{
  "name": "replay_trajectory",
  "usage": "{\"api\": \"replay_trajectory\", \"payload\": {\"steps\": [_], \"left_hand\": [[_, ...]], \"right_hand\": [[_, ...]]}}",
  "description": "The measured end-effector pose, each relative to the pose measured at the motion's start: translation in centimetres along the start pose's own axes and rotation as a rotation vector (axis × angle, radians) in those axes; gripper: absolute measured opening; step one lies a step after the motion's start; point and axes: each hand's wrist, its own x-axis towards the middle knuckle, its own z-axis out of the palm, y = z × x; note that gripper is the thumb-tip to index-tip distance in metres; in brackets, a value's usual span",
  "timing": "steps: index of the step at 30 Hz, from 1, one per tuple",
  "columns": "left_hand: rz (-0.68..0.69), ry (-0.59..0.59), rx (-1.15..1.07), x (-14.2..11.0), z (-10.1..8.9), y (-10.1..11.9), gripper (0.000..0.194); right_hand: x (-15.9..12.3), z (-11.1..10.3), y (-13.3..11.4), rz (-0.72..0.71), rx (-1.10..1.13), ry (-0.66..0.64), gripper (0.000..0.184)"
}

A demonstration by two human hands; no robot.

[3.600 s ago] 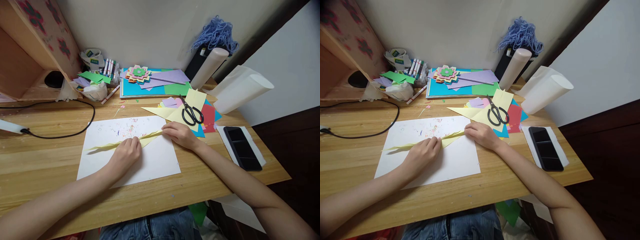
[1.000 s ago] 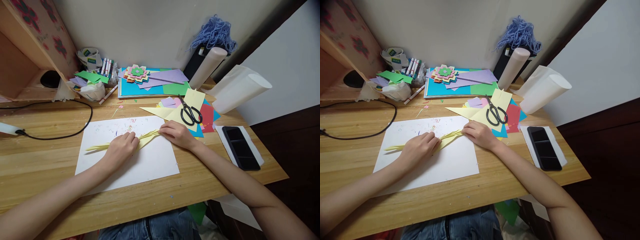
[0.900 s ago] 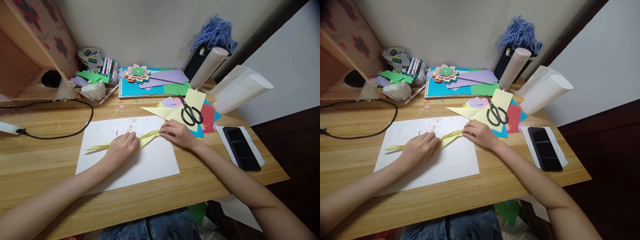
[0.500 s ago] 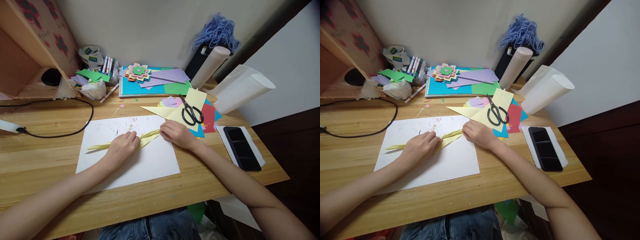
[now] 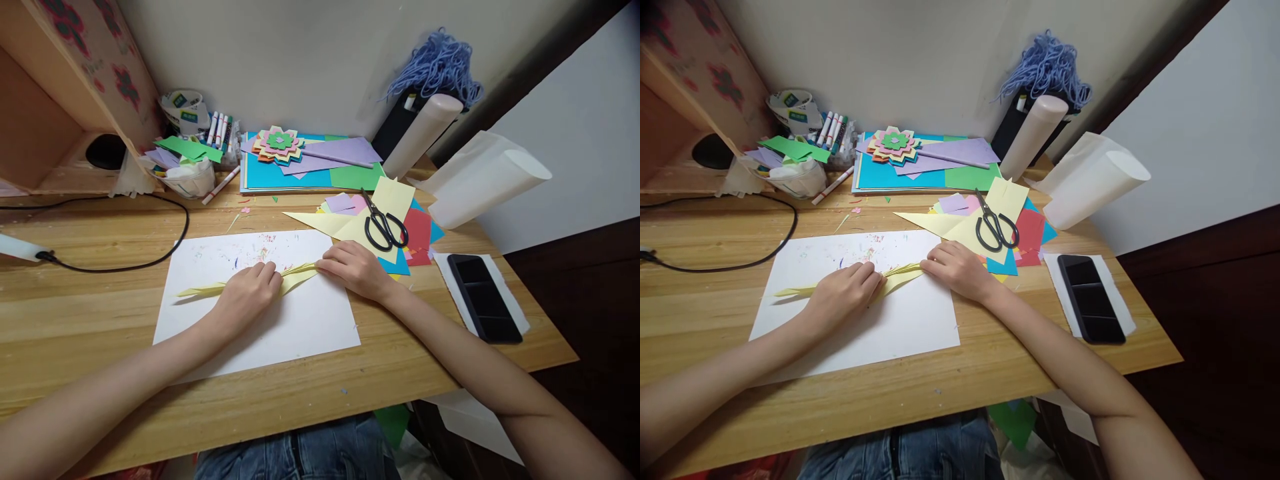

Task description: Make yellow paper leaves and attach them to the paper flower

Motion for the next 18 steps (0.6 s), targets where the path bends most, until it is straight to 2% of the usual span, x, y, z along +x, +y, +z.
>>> {"api": "replay_trajectory", "payload": {"steps": [5, 14, 18], "left_hand": [[0.005, 0.018, 0.043, 0.02, 0.01, 0.03, 0.026], [-0.011, -0.010, -0.012, -0.01, 0.05, 0.05, 0.028], [0.001, -0.006, 0.024, 0.06, -0.02, 0.05, 0.026]], "right_hand": [[0.30, 0.24, -0.27, -0.009, -0.032, 0.047, 0.015], [0.62, -0.24, -0.06, -0.062, -0.094, -0.055, 0.023], [0.54, -0.22, -0.10, -0.050, -0.072, -0.028, 0.020]]}}
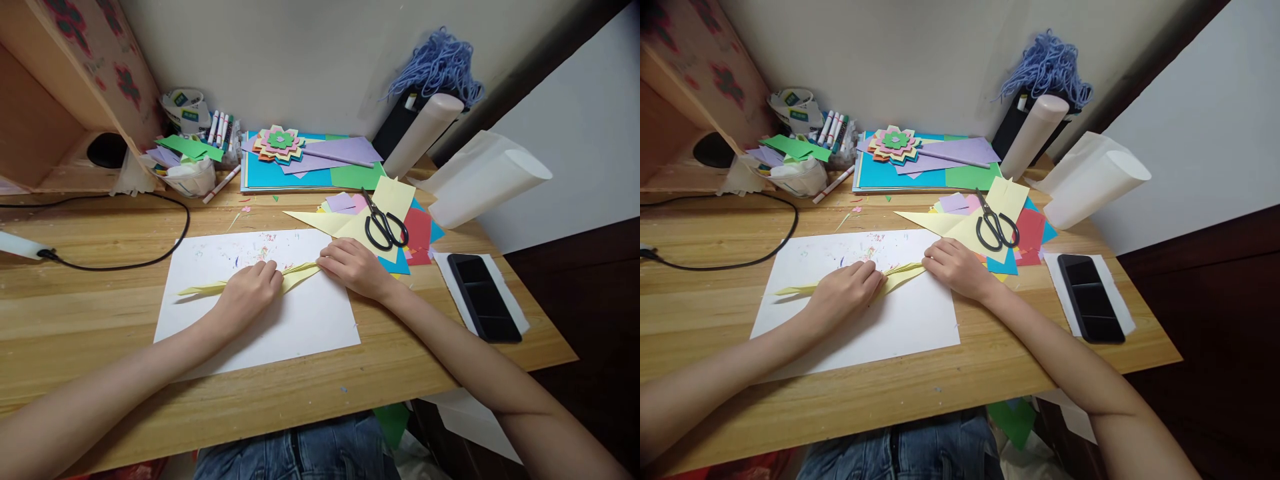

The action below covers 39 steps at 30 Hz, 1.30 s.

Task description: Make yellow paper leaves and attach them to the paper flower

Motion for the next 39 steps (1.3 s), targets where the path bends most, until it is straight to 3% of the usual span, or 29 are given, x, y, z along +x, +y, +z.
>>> {"api": "replay_trajectory", "payload": {"steps": [10, 14, 20, 30, 39], "left_hand": [[0.017, 0.027, 0.041, 0.0, -0.2, 0.1, 0.023], [0.012, 0.023, 0.048, 0.0, 0.0, 0.0, 0.021], [0.024, 0.025, 0.062, -0.1, -0.2, 0.0, 0.022], [0.022, 0.025, 0.283, -0.6, -1.1, 2.2, 0.018], [0.033, 0.017, 0.297, -0.7, -1.1, 2.2, 0.019]], "right_hand": [[0.0, 0.5, -0.5, 0.026, 0.079, 0.124, 0.014], [-0.2, 0.1, 0.4, 0.112, 0.165, 0.086, 0.011], [-1.1, -0.2, 1.6, 0.132, 0.260, 0.039, 0.012], [-1.6, -0.6, 1.7, 0.056, 0.074, -0.044, 0.020], [-1.4, -0.9, 1.8, 0.296, 0.508, -0.040, 0.012]]}}
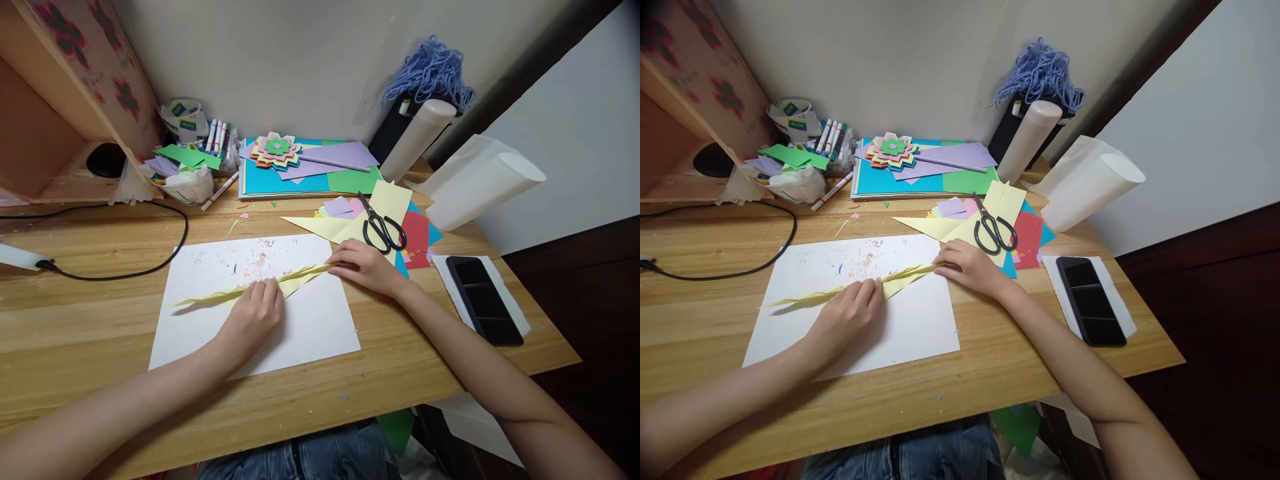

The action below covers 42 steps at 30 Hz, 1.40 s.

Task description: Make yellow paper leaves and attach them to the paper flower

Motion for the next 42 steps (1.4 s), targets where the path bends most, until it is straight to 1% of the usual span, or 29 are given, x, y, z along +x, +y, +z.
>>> {"api": "replay_trajectory", "payload": {"steps": [4, 7, 10, 13, 16, 22, 27, 32, 36, 42], "left_hand": [[-0.010, 0.021, -0.003, 0.0, 0.0, 0.0, 0.020], [-0.010, 0.028, -0.005, 0.0, 0.1, 0.0, 0.019], [-0.008, 0.028, -0.009, 0.0, 0.2, 0.1, 0.019], [-0.013, 0.033, -0.004, 0.0, 0.2, 0.1, 0.020], [-0.013, 0.037, 0.000, 0.0, 0.2, 0.1, 0.020], [-0.012, 0.022, 0.002, -0.1, 0.2, 0.0, 0.022], [-0.008, -0.019, -0.037, -0.1, 0.3, -0.2, 0.023], [-0.005, -0.020, -0.047, -0.2, 0.3, -0.2, 0.022], [-0.005, -0.031, -0.046, -0.2, 0.3, -0.2, 0.022], [0.001, -0.037, -0.053, -0.2, 0.4, -0.2, 0.023]], "right_hand": [[0.1, -0.1, -0.1, 0.198, 0.195, -0.014, 0.008], [0.0, -0.2, -0.2, 0.341, 0.364, -0.018, 0.009], [0.1, -0.3, -0.4, 0.411, 0.556, -0.002, 0.011], [0.2, -0.2, -0.5, 0.447, 0.629, 0.009, 0.016], [0.2, 0.0, -0.4, 0.462, 0.647, 0.029, 0.018], [0.3, 0.2, -0.3, 0.418, 0.816, 0.051, 0.021], [0.3, 0.5, -0.7, 0.398, 0.782, 0.068, 0.018], [0.3, 1.0, -0.8, 0.419, 0.751, 0.079, 0.024], [0.4, 0.9, -0.6, 0.433, 0.754, 0.104, 0.028], [0.2, 1.0, -0.4, 0.387, 0.787, 0.171, 0.021]]}}
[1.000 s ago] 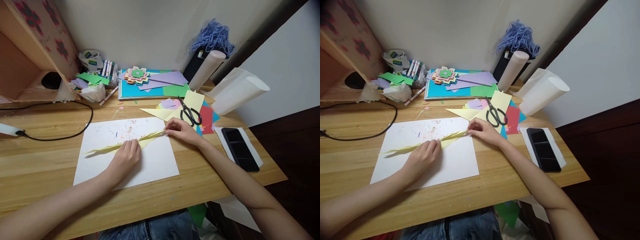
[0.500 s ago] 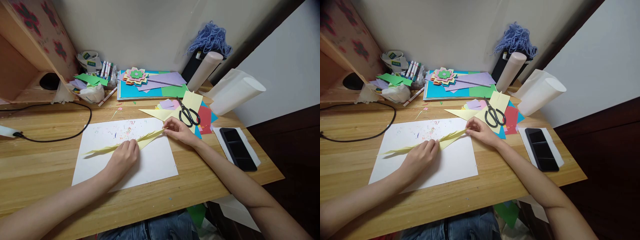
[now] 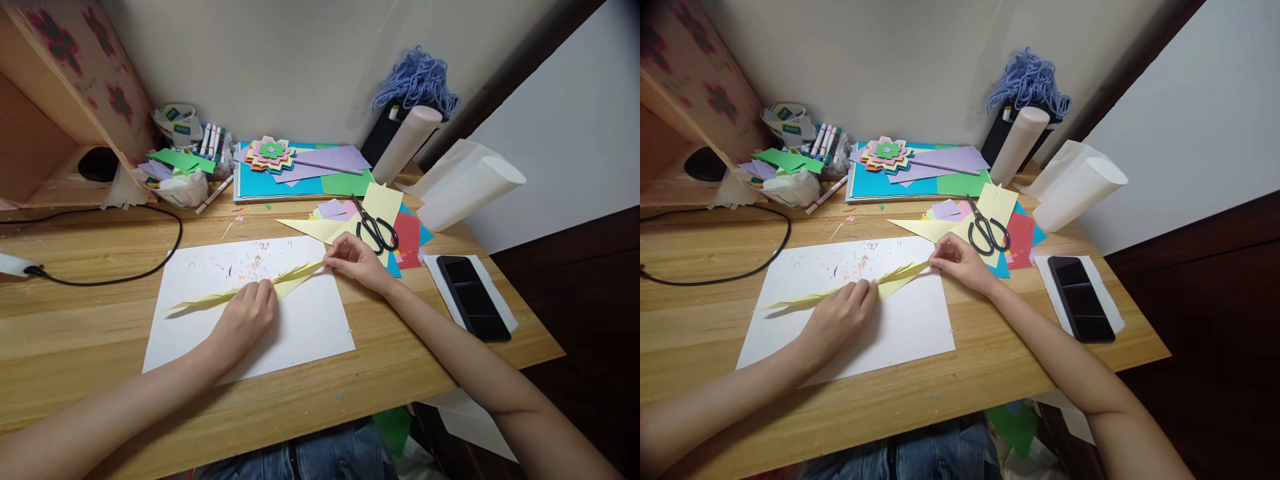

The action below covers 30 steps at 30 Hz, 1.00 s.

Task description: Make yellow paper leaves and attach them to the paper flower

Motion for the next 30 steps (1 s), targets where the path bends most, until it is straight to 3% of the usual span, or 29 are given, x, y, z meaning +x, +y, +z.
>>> {"api": "replay_trajectory", "payload": {"steps": [7, 18, 24, 30], "left_hand": [[-0.008, 0.019, 0.002, 0.1, -0.1, 0.1, 0.024], [-0.003, 0.024, 0.032, 0.1, -0.1, 0.1, 0.022], [-0.001, 0.018, 0.012, 0.1, -0.1, 0.1, 0.022], [-0.022, 0.002, -0.007, 0.2, -0.3, 0.3, 0.024]], "right_hand": [[-0.3, -0.5, 0.6, -0.184, -0.253, 0.001, 0.008], [-0.1, -1.1, 0.7, -0.559, -0.818, -0.052, 0.020], [-0.1, -1.2, 0.7, -0.594, -0.945, -0.115, 0.021], [-0.2, 0.7, -0.1, -0.524, -0.862, -0.039, 0.026]]}}
